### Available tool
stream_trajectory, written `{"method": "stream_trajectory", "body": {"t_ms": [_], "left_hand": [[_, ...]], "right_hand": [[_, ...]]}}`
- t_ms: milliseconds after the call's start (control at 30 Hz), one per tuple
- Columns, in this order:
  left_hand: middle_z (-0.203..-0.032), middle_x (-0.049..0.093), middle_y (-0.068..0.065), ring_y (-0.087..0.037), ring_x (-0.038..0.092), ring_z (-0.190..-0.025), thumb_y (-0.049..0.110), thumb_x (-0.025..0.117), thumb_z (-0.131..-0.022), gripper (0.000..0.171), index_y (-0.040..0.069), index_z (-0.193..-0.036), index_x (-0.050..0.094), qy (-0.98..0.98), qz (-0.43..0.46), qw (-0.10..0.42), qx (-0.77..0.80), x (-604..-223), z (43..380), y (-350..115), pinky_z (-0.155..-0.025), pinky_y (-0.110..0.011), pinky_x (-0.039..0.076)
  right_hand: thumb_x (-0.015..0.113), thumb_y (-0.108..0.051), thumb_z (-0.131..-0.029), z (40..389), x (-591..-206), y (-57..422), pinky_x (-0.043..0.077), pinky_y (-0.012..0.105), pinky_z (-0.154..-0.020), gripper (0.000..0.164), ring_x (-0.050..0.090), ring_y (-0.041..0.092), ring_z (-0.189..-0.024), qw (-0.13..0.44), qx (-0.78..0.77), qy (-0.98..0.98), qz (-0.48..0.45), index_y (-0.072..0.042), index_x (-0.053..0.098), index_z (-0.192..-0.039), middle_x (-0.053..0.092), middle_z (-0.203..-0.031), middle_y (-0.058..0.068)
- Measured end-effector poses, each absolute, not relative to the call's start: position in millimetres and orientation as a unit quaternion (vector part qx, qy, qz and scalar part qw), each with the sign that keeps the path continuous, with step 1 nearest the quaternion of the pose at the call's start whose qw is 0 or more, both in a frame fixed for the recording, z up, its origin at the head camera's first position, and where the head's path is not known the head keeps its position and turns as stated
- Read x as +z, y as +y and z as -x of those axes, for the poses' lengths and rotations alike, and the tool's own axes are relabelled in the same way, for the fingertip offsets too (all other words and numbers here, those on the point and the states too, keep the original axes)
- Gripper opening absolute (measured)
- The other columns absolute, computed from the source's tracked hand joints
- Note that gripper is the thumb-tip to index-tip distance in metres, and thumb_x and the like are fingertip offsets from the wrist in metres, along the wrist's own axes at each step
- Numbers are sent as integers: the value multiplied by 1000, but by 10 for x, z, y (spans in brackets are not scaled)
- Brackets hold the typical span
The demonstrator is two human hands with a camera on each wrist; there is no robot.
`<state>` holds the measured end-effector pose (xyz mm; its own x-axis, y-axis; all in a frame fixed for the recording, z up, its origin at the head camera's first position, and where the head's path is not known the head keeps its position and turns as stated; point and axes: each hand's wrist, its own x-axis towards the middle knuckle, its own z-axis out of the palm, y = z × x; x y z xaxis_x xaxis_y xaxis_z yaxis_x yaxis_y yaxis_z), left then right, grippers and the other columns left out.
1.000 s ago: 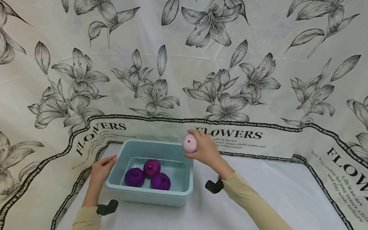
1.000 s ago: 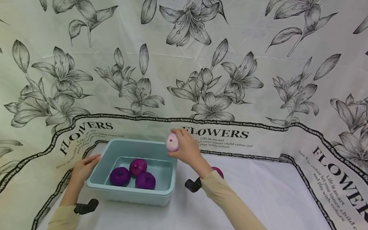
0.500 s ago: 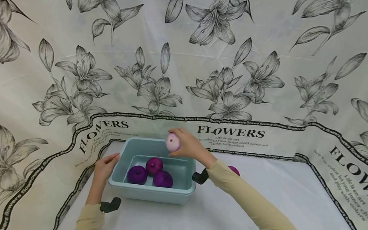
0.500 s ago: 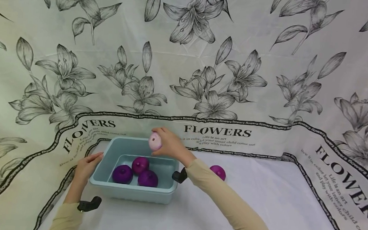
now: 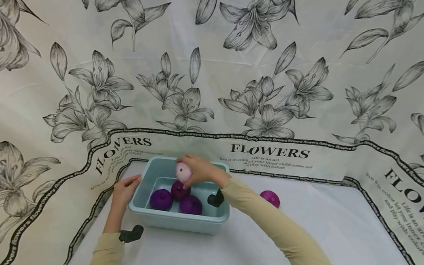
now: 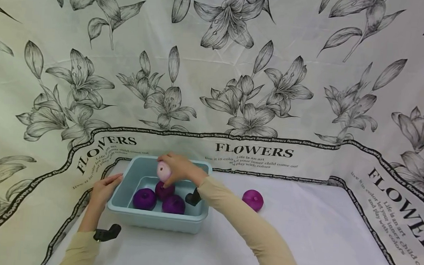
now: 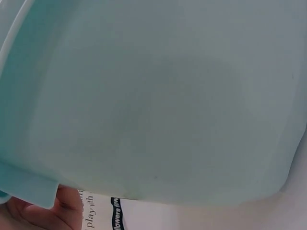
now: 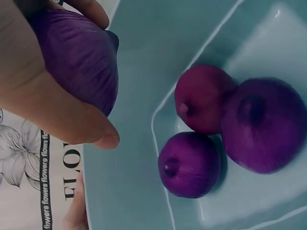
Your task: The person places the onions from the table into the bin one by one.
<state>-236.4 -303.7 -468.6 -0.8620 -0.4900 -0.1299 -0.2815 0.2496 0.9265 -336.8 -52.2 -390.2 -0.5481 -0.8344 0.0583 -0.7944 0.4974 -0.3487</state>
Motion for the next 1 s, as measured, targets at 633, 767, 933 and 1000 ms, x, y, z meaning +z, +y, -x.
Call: {"method": "stream_trajectory", "body": {"t_ms": [633, 767, 933, 1000], "left_hand": [[-131, 58, -22, -30, 52, -118, 30, 59, -95, 43, 2, -128, 60, -782, -250, 86, -564, -4689, 2358, -3023, -97, -42, 39], [-133, 56, -22, -31, 50, -121, 30, 59, -95, 44, 2, -129, 59, -780, -249, 78, -569, -4689, 2346, -3028, -102, -45, 37], [-131, 59, -21, -30, 52, -119, 30, 59, -95, 43, 2, -128, 60, -786, -244, 85, -561, -4685, 2343, -3031, -98, -41, 40], [-129, 60, -20, -30, 54, -117, 31, 59, -95, 43, 2, -127, 61, -792, -238, 92, -554, -4678, 2343, -3027, -93, -38, 42]], "right_hand": [[89, -17, -66, 3332, -4228, -903, 47, 36, -92, 87, 53, 23, -115, 131, -149, 866, 458, -18, 45, -141, 48, -131, 10], [88, -16, -68, 3301, -4306, -972, 46, 35, -95, 87, 50, 22, -120, 128, -149, 863, 465, -15, 43, -143, 45, -135, 9], [84, -16, -73, 3267, -4358, -1039, 45, 36, -99, 85, 43, 24, -128, 126, -160, 863, 462, -15, 40, -145, 37, -144, 10], [82, -17, -76, 3262, -4363, -1050, 43, 37, -102, 83, 38, 25, -134, 124, -165, 865, 458, -15, 37, -146, 33, -148, 10]]}}
